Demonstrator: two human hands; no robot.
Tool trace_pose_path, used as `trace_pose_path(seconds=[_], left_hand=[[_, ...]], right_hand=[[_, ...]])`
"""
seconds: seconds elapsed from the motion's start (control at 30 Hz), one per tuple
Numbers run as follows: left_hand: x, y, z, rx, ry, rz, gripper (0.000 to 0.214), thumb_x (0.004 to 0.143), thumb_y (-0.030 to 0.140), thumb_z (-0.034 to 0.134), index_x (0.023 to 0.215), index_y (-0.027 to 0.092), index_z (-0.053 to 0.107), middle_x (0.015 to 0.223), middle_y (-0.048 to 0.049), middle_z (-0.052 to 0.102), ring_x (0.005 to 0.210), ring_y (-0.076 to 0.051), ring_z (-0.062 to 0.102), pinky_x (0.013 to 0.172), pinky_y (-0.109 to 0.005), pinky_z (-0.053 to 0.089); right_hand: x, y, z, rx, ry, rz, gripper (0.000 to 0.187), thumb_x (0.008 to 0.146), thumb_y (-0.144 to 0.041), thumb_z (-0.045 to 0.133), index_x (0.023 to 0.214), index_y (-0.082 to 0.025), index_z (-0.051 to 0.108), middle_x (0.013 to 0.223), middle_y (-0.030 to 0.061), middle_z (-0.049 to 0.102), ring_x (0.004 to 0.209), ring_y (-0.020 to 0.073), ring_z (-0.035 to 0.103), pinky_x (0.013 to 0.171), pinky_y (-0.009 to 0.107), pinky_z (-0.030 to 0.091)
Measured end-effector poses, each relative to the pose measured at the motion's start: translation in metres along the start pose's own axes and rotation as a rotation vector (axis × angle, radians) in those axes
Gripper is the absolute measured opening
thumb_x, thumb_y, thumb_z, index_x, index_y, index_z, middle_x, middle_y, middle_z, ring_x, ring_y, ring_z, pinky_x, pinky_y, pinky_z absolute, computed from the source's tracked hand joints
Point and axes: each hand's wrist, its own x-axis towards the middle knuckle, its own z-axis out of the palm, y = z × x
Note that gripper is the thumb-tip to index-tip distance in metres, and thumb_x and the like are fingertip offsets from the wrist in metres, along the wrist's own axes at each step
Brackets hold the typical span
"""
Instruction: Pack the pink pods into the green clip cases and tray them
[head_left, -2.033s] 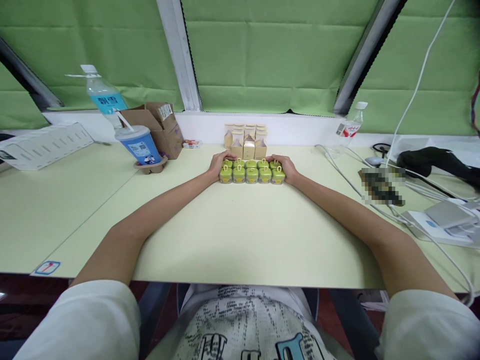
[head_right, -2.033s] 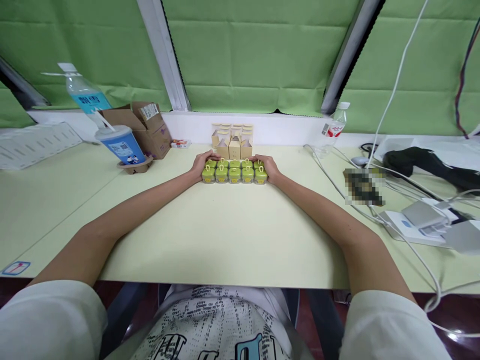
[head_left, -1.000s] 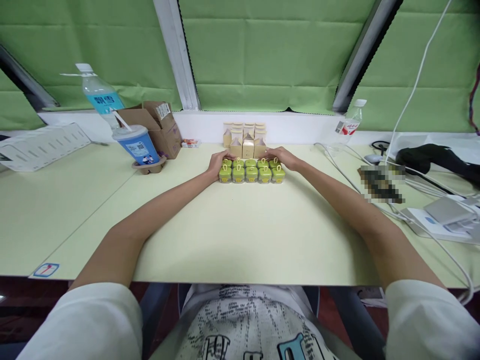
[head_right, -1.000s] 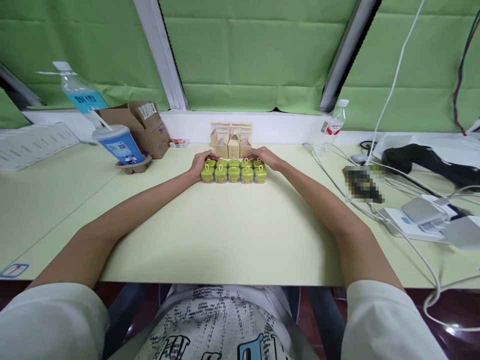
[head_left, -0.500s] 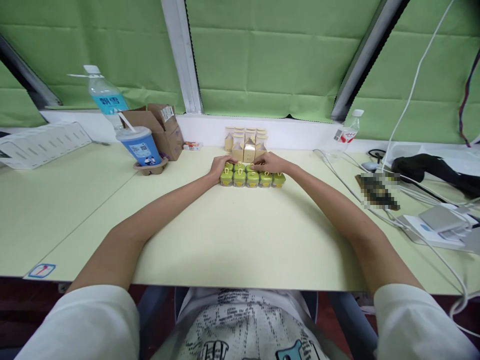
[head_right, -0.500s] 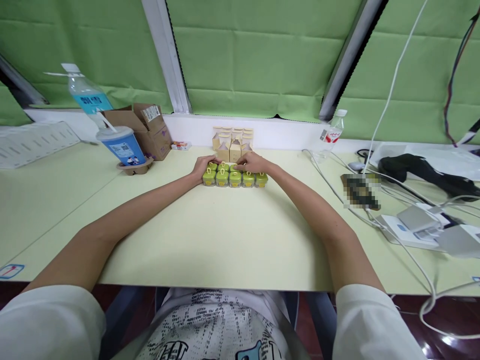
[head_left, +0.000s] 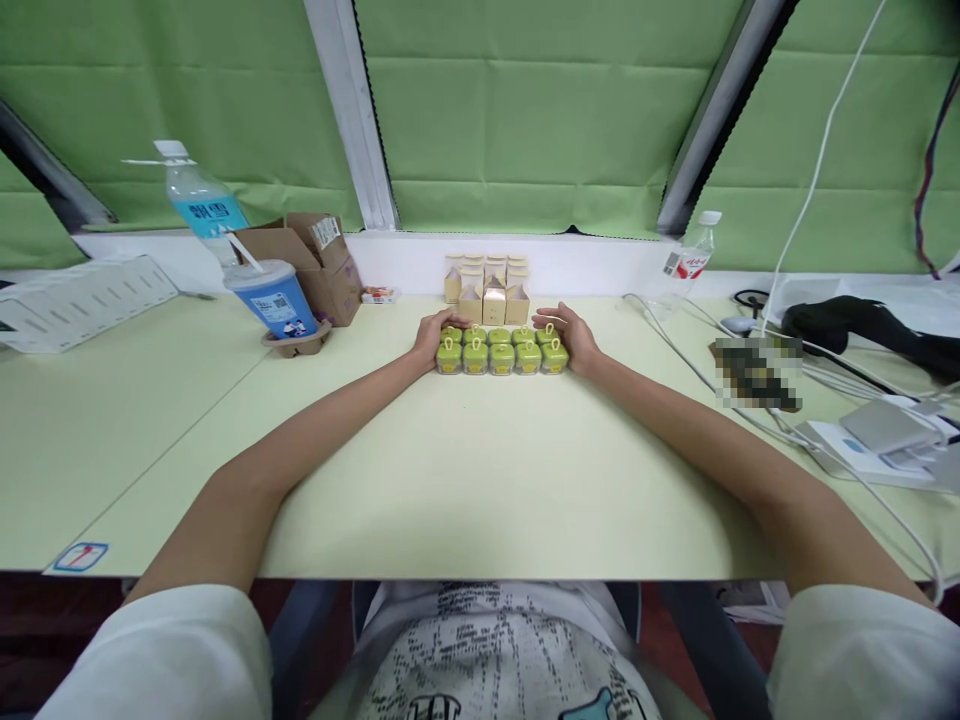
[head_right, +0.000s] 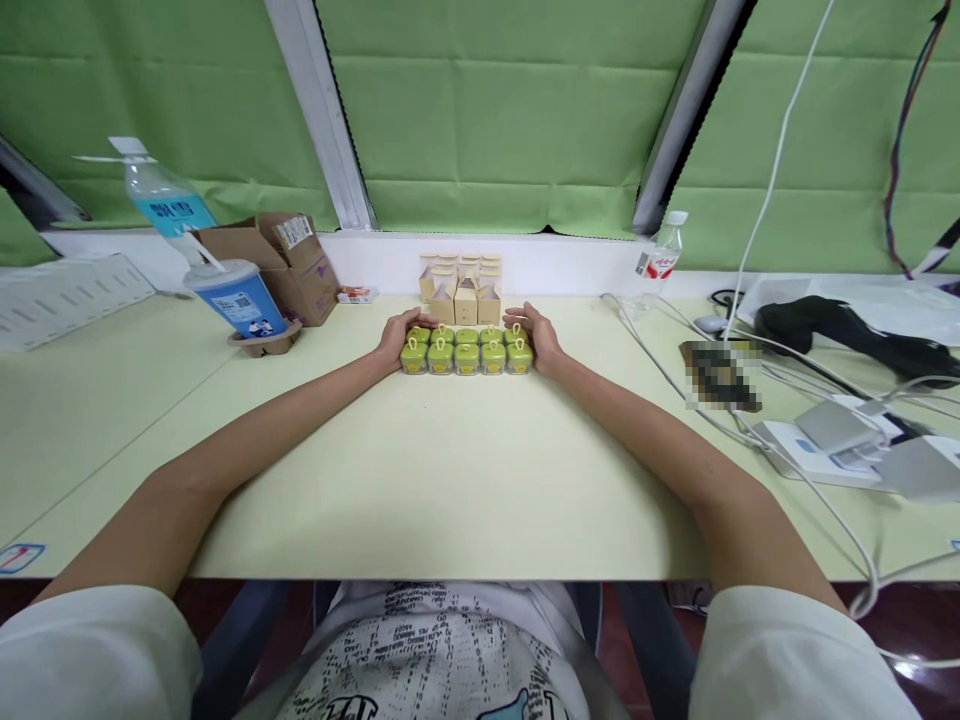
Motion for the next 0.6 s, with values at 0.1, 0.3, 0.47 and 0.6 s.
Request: trace_pose_path(seconds=[0.1,0.3,0.47,0.6], left_hand=[[0.000,0.001,0.000,-0.020,-0.021,-0.019,0.047,0.090,0.061,0.068,0.076,0.017,0.076,0.089,-0.0125,0.084,0.095,-0.026,0.080,0.090,-0.036,0.064],[0.000,0.000,-0.001,-0.039,-0.049,-0.011,0.056,0.095,0.070,0.064,0.086,0.017,0.078,0.102,-0.0124,0.085,0.101,-0.024,0.079,0.096,-0.034,0.063],[0.001,-0.002,-0.001,-0.035,-0.034,-0.001,0.059,0.095,0.074,0.064,0.087,0.017,0.078,0.105,-0.0131,0.085,0.107,-0.025,0.079,0.099,-0.035,0.063],[0.002,0.002,-0.004,-0.025,0.019,0.019,0.063,0.094,0.078,0.061,0.087,0.018,0.077,0.108,-0.0131,0.084,0.114,-0.025,0.078,0.106,-0.034,0.059]], right_hand=[[-0.002,0.006,0.004,0.059,-0.022,0.010,0.058,0.085,-0.084,0.068,0.109,-0.032,0.073,0.125,0.0060,0.078,0.130,0.0287,0.068,0.113,0.045,0.060],[0.000,0.010,0.007,0.075,-0.038,0.020,0.059,0.087,-0.082,0.067,0.122,-0.034,0.073,0.148,0.0046,0.068,0.146,0.0271,0.058,0.124,0.043,0.052],[0.001,0.012,0.007,0.067,-0.040,0.018,0.064,0.087,-0.086,0.065,0.124,-0.034,0.074,0.153,0.0047,0.065,0.149,0.0283,0.056,0.124,0.044,0.052],[0.000,0.012,0.004,0.053,0.001,0.009,0.065,0.090,-0.083,0.061,0.132,-0.035,0.072,0.160,0.0038,0.061,0.159,0.0263,0.046,0.126,0.043,0.048]])
